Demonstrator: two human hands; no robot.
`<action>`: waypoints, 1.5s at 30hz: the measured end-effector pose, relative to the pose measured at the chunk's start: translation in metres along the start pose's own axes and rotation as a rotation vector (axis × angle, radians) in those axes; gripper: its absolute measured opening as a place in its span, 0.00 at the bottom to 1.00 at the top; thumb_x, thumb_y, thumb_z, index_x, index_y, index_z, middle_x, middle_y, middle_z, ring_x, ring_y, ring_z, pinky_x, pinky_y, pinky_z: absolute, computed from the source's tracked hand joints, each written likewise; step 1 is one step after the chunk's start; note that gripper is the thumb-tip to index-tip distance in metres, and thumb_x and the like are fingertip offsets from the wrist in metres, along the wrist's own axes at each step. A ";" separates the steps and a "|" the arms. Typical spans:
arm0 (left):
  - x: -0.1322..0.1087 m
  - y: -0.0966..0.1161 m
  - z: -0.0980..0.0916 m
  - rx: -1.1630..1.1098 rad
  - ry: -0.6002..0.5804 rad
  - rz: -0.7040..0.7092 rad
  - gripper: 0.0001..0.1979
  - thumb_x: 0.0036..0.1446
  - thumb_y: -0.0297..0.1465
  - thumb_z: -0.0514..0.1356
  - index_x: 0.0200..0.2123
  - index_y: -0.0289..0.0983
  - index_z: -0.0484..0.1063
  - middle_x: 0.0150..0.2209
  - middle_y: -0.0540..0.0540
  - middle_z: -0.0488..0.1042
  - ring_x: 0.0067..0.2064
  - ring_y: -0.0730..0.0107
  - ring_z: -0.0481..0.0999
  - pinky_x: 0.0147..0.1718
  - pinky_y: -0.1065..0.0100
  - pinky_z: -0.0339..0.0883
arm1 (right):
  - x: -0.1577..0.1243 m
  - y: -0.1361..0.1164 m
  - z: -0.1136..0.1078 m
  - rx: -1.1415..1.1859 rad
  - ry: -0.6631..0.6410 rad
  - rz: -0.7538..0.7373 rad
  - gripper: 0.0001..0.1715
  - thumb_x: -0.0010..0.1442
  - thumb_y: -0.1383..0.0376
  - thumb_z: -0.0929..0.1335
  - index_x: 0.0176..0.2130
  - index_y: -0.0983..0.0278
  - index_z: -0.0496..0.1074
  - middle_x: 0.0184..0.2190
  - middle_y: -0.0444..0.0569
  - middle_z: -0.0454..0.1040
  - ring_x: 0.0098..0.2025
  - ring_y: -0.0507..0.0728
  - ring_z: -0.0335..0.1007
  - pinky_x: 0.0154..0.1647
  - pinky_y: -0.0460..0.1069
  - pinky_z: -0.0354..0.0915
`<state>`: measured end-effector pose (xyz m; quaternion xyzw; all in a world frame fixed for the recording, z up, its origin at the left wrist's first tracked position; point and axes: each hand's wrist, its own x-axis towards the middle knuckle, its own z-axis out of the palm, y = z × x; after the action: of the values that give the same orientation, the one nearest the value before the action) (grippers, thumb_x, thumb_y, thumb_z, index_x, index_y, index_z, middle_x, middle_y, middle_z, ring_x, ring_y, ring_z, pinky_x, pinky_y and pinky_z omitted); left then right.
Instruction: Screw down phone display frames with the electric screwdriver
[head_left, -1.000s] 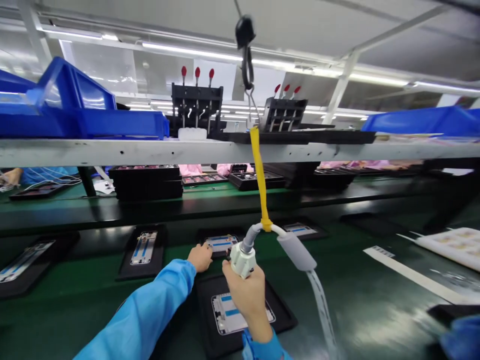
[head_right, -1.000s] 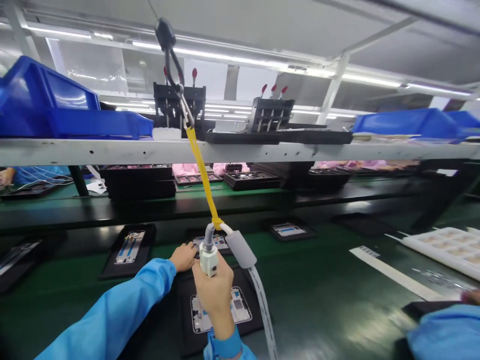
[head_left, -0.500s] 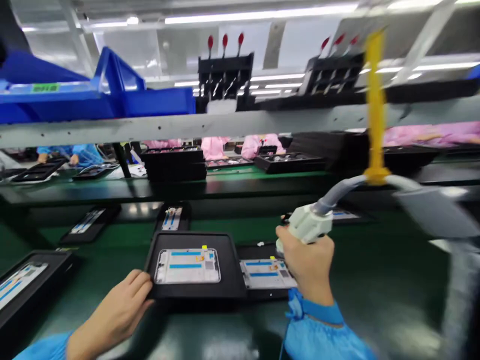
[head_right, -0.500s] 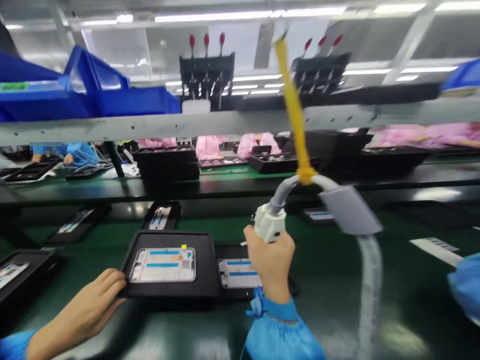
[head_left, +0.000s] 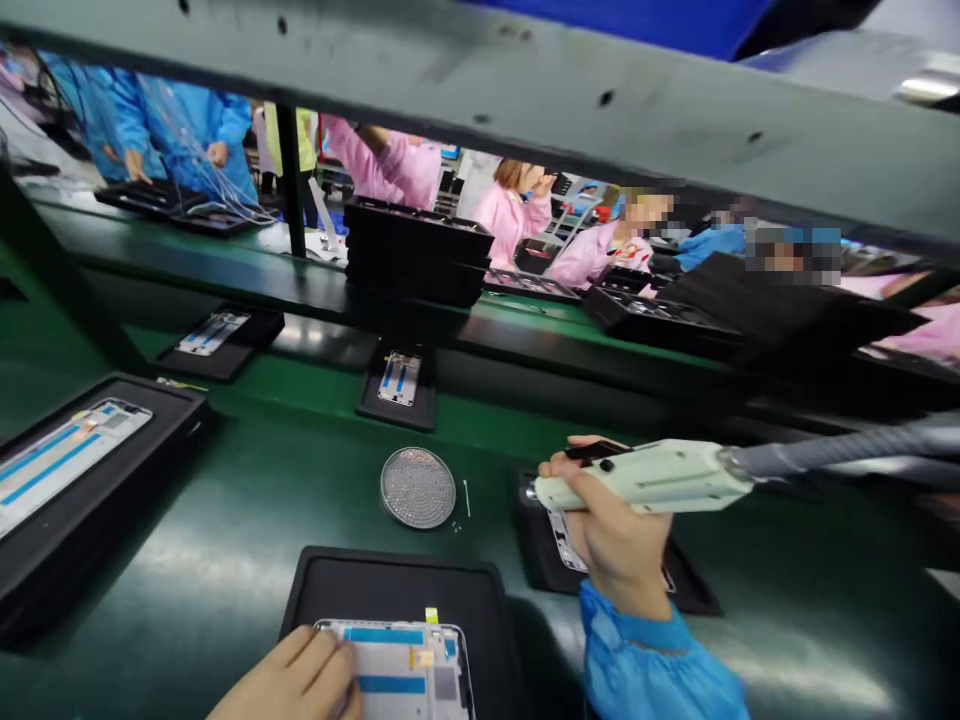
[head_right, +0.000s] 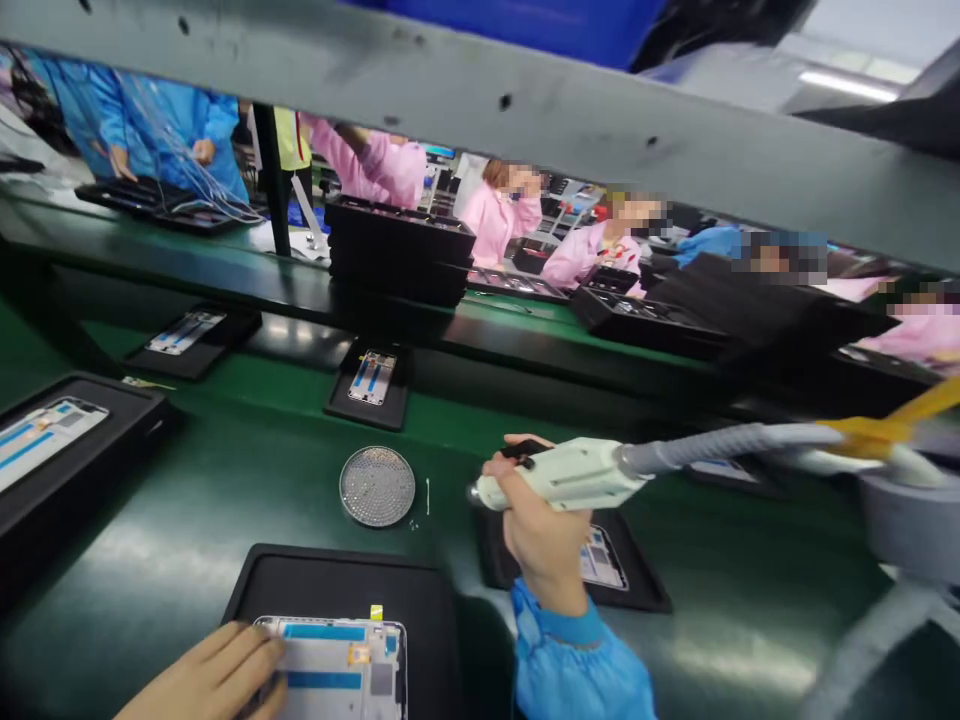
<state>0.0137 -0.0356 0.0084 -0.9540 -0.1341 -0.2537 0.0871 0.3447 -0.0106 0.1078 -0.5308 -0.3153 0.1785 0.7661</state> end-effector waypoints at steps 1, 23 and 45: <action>0.010 -0.003 0.005 -0.022 -0.033 0.062 0.10 0.70 0.31 0.53 0.41 0.39 0.75 0.40 0.46 0.78 0.42 0.64 0.74 0.47 0.62 0.65 | -0.002 0.007 0.011 -0.003 -0.038 0.020 0.18 0.42 0.67 0.76 0.35 0.64 0.72 0.24 0.41 0.73 0.26 0.53 0.72 0.30 0.52 0.69; 0.022 -0.016 0.045 -0.293 -0.118 0.040 0.11 0.68 0.31 0.56 0.49 0.35 0.74 0.48 0.48 0.78 0.48 0.69 0.74 0.52 0.66 0.61 | -0.008 0.077 0.080 -0.021 -0.232 0.185 0.12 0.50 0.68 0.74 0.35 0.62 0.70 0.25 0.41 0.71 0.28 0.51 0.69 0.32 0.51 0.67; 0.041 -0.022 0.012 -0.356 -0.204 -0.108 0.28 0.64 0.46 0.55 0.52 0.25 0.73 0.53 0.32 0.75 0.52 0.47 0.72 0.56 0.52 0.55 | -0.079 -0.009 0.046 -0.037 -0.365 0.129 0.11 0.53 0.67 0.71 0.39 0.58 0.76 0.27 0.43 0.67 0.30 0.52 0.65 0.29 0.51 0.66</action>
<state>0.0468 -0.0035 0.0212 -0.9665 -0.1464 -0.1796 -0.1106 0.2547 -0.0297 0.1041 -0.5228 -0.4175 0.3146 0.6733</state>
